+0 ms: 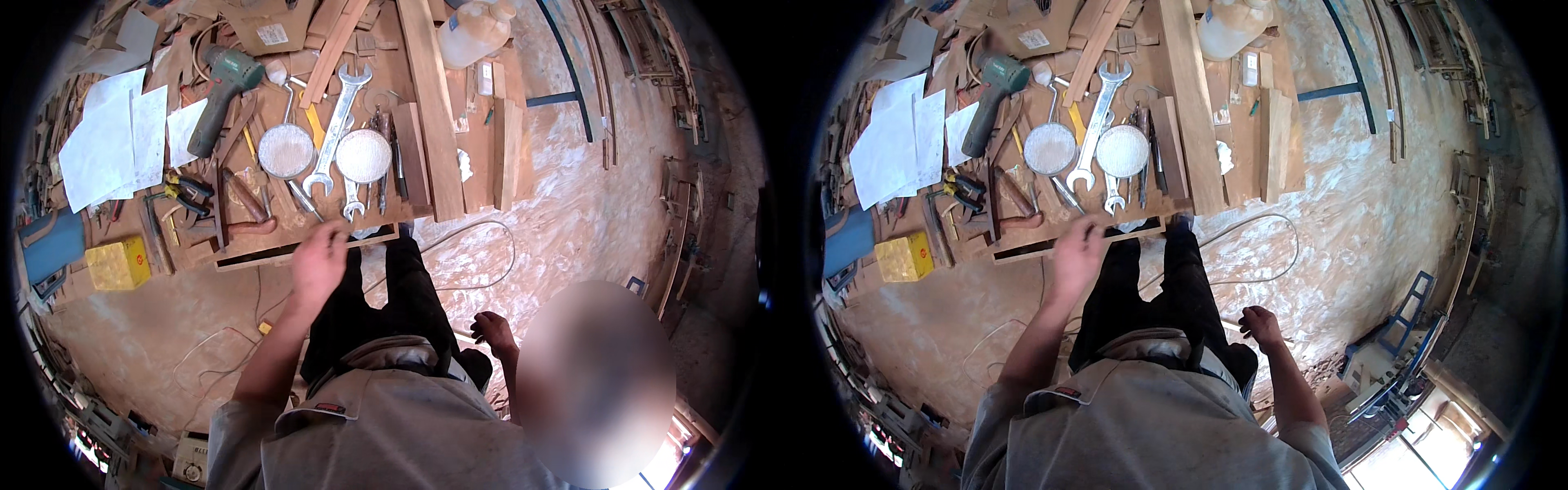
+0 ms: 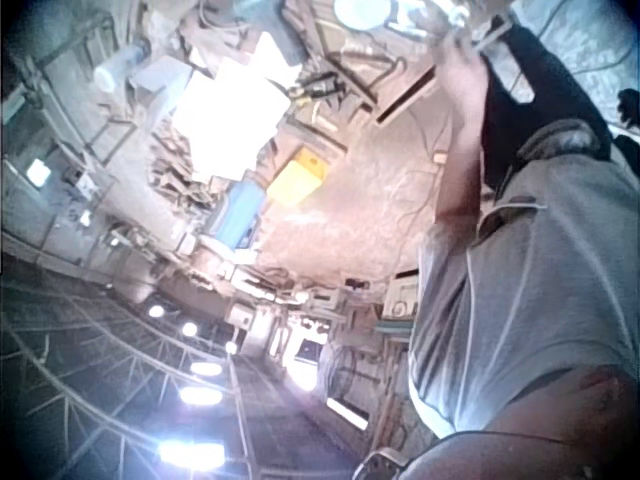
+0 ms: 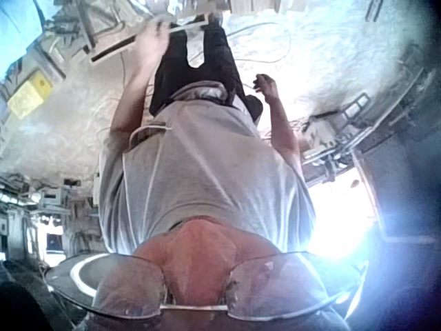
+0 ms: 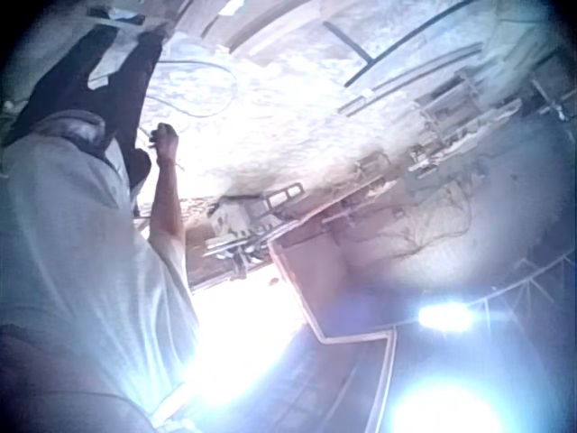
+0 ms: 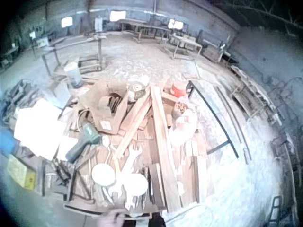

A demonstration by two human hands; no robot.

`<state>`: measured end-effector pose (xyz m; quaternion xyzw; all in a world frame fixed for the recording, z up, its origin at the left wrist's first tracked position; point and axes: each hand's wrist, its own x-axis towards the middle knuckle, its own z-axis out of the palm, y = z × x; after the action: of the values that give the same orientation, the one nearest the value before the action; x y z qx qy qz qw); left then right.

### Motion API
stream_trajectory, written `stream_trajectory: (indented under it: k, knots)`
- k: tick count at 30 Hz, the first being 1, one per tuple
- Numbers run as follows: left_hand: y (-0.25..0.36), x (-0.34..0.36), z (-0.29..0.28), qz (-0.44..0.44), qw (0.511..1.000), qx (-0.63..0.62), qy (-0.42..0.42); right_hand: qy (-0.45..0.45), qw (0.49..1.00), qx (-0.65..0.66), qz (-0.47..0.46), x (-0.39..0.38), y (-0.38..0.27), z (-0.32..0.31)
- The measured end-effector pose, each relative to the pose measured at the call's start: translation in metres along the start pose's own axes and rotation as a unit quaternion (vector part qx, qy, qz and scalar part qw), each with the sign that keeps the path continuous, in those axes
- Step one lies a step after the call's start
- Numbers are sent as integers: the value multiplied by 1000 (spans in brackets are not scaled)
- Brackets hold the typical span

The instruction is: The person pours a liquid from a plastic bottle into a small container and then uses a chisel to carve notches into long, thin wooden strips. The person kneels on the floor to perform the carving task.

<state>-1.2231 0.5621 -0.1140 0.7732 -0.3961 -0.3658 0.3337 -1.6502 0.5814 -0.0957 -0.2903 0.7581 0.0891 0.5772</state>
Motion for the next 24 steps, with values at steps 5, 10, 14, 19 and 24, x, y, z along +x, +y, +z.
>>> stream_trajectory:
  k: [5, 10, 14, 19, 24]
  knots:
    - [26, 56, 65, 24, 987, 154, -43, -4, 1000, 15, -12, 5, 6, -13]
    - [62, 88, 89, -93, 954, 276, -74, -27, 998, 48, -37, 25, 47, -46]
    - [64, 90, 103, -72, 930, 362, 4, -42, 997, 63, -17, 59, 71, -85]
    - [52, 74, 89, -72, 906, 417, -23, -42, 994, 100, -27, 102, 67, -164]
    - [59, 24, 64, -17, 919, 386, -72, 29, 978, 203, -24, 130, 99, -271]
